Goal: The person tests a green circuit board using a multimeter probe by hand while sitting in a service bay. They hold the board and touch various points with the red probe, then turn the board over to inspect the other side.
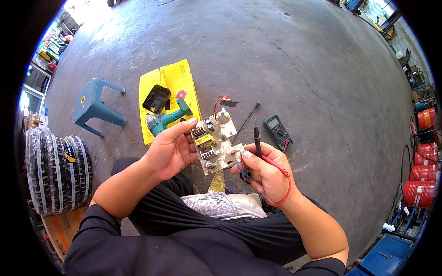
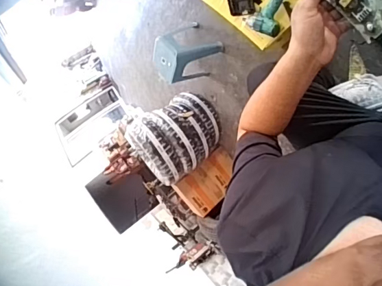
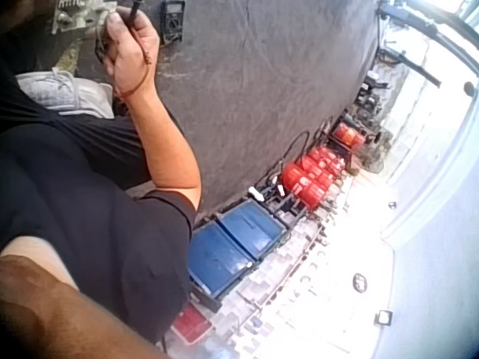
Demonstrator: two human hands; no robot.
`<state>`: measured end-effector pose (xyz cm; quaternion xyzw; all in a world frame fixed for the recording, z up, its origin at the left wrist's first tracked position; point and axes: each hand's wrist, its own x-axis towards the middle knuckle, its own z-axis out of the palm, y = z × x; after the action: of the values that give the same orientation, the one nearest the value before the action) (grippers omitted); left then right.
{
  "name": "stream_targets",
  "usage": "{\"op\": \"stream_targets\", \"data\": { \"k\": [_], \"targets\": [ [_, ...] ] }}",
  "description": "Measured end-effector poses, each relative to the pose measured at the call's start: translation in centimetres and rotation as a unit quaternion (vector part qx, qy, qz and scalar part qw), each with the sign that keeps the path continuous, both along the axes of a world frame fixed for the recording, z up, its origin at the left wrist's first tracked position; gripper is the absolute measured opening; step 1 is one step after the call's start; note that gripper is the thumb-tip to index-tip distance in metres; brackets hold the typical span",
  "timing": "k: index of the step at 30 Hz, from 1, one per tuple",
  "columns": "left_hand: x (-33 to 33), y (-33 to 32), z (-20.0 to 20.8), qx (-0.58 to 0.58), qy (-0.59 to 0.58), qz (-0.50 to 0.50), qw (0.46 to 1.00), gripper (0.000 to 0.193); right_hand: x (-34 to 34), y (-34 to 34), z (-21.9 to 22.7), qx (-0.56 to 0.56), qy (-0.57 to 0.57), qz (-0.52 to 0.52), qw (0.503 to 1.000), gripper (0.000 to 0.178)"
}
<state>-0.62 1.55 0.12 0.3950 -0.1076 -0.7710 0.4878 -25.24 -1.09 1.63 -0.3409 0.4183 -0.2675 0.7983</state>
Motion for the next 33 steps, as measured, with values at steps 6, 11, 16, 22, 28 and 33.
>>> {"op": "stream_targets", "data": {
  "k": [6,11,16,22,28,33],
  "targets": [
    [0.0,0.0,-0.1,0.004,-0.005,-0.003,1.000,0.035,0.0,0.0,0.1,0.004,0.008,-0.003,1.000,0.019],
    [-0.1,0.1,-0.3,0.002,-0.004,0.000,1.000,0.035,0.0,0.0,0.1,0.006,0.009,0.000,1.000,0.019],
    [-0.1,0.0,-0.2,0.017,-0.036,-0.031,0.999,0.041,0.0,-0.1,0.3,-0.019,0.021,-0.014,0.999,0.018],
    [-0.8,0.5,0.1,0.028,-0.064,-0.046,0.996,0.059,0.7,0.7,-0.4,-0.209,0.112,-0.054,0.970,0.017],
    [-1.7,1.0,0.0,-0.025,-0.050,-0.071,0.996,0.074,1.2,1.1,-0.8,-0.290,0.195,-0.072,0.934,0.015],
    [-2.6,1.2,-0.8,-0.023,-0.082,-0.070,0.994,0.063,2.0,2.3,-0.6,-0.457,0.265,0.040,0.848,0.020]
  ]
}}
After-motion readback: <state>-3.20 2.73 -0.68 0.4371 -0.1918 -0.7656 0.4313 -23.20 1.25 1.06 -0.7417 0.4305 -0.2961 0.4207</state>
